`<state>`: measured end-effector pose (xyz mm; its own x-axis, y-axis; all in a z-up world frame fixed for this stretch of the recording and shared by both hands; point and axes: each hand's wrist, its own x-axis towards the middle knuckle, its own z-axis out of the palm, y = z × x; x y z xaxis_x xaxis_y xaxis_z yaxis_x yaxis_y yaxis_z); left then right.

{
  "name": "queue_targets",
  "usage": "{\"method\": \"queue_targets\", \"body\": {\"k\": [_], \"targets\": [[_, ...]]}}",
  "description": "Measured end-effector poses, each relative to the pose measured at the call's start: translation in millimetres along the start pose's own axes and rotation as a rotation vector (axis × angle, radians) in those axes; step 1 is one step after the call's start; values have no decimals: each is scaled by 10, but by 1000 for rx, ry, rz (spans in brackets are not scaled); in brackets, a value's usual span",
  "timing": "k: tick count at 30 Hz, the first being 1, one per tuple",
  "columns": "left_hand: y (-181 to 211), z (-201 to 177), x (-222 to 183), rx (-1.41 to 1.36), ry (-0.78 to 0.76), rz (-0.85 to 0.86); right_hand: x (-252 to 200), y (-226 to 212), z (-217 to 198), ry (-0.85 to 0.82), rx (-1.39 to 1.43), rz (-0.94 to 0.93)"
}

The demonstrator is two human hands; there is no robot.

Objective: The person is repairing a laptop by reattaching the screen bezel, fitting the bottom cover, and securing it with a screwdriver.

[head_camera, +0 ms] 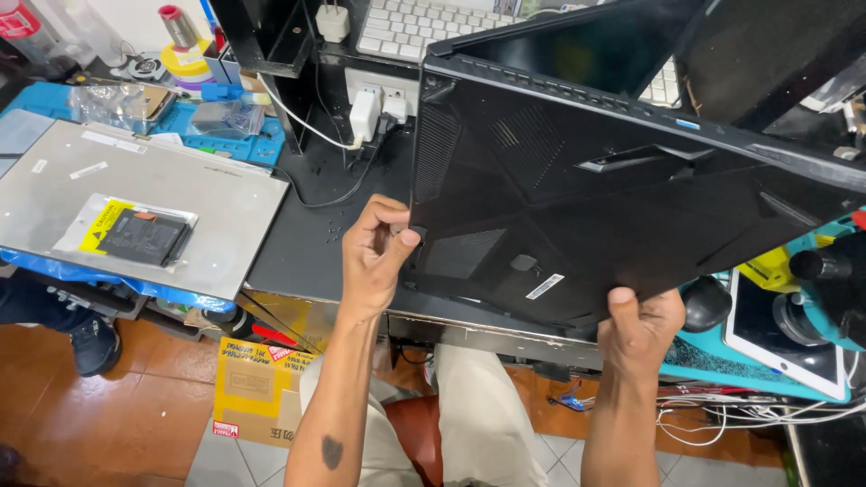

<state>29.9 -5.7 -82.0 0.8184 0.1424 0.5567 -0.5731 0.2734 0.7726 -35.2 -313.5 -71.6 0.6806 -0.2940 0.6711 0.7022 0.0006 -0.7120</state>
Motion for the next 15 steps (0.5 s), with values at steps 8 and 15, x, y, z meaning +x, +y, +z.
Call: {"method": "queue_targets", "body": {"k": [8,15], "targets": [[377,134,-69,87,16,4,21,-142,-18,-116,-267,-182],[802,614,-318,135,19,-53,-384,-424,71,179,-533,-99]]}}
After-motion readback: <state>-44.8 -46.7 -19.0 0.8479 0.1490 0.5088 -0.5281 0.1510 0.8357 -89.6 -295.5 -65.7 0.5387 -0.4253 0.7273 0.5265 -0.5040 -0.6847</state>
